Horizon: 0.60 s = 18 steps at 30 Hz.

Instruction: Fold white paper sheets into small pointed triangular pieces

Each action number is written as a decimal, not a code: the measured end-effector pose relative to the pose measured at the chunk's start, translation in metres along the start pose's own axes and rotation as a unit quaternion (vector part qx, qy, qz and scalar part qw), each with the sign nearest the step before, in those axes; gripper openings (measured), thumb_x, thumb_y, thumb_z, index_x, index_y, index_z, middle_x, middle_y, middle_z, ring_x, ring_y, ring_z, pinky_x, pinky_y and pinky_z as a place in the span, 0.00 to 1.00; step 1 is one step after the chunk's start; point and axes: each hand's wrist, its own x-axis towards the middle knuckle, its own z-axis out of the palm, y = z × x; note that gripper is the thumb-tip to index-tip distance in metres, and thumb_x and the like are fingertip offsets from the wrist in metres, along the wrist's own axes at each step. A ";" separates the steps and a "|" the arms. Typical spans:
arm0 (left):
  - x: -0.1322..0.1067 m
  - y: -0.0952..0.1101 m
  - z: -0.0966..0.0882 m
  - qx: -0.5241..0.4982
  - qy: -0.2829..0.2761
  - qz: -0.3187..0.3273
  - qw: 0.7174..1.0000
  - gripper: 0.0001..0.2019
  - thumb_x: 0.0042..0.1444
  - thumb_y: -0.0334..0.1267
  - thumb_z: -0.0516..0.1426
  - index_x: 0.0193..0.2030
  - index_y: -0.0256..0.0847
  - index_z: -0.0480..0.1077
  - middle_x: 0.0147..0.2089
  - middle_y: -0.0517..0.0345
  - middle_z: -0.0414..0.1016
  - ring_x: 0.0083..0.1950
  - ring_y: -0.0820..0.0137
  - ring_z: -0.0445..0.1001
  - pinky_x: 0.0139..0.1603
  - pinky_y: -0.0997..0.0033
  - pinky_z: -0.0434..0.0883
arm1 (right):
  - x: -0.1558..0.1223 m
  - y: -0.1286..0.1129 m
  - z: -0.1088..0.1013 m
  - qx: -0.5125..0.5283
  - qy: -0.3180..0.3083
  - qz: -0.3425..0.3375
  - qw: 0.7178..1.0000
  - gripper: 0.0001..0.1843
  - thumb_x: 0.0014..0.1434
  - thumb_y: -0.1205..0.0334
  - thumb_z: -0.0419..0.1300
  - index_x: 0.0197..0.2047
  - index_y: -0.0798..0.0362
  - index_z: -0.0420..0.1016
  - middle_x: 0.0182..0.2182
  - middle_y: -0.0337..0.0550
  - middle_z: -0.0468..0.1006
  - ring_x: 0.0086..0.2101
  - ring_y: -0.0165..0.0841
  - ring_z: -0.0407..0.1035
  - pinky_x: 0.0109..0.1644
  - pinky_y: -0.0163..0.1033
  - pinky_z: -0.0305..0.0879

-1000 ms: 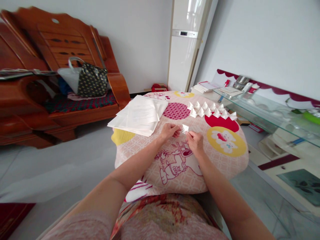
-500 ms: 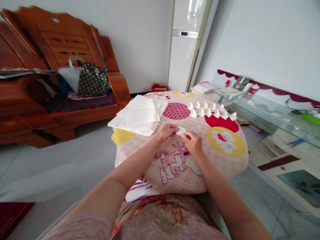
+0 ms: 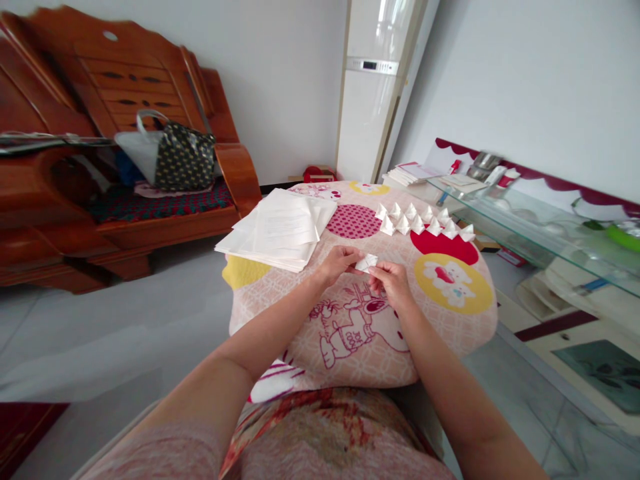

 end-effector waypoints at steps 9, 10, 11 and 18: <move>0.001 -0.002 0.001 0.037 -0.003 -0.048 0.998 0.11 0.53 0.39 0.70 0.29 0.33 0.78 0.24 0.59 0.77 0.22 0.79 0.70 0.27 0.78 0.70 | 0.001 0.004 0.001 -0.008 -0.003 -0.009 1.000 0.17 0.48 0.47 0.68 0.24 0.53 0.74 0.17 0.39 0.75 0.15 0.28 0.65 0.15 0.32 0.59; 0.001 -0.001 0.000 0.036 0.000 -0.053 0.998 0.10 0.54 0.38 0.70 0.29 0.33 0.78 0.23 0.60 0.76 0.21 0.79 0.69 0.26 0.79 0.69 | 0.003 0.006 0.000 -0.015 0.002 -0.018 1.000 0.18 0.49 0.46 0.68 0.25 0.53 0.75 0.18 0.40 0.76 0.16 0.29 0.67 0.16 0.33 0.61; 0.001 0.000 -0.002 0.034 0.004 -0.060 0.998 0.10 0.55 0.37 0.69 0.28 0.33 0.77 0.22 0.60 0.75 0.20 0.79 0.69 0.25 0.80 0.69 | 0.004 0.007 -0.001 -0.025 0.014 -0.034 0.999 0.19 0.50 0.45 0.67 0.27 0.53 0.76 0.20 0.41 0.77 0.17 0.31 0.68 0.18 0.33 0.63; 0.003 0.003 -0.010 0.011 0.015 -0.106 0.994 0.08 0.58 0.29 0.64 0.27 0.32 0.74 0.20 0.60 0.73 0.18 0.80 0.68 0.20 0.83 0.64 | 0.012 0.013 -0.013 -0.190 0.021 -0.279 0.941 0.17 0.53 0.56 0.67 0.47 0.48 0.84 0.52 0.49 0.82 0.50 0.45 0.77 0.52 0.51 0.77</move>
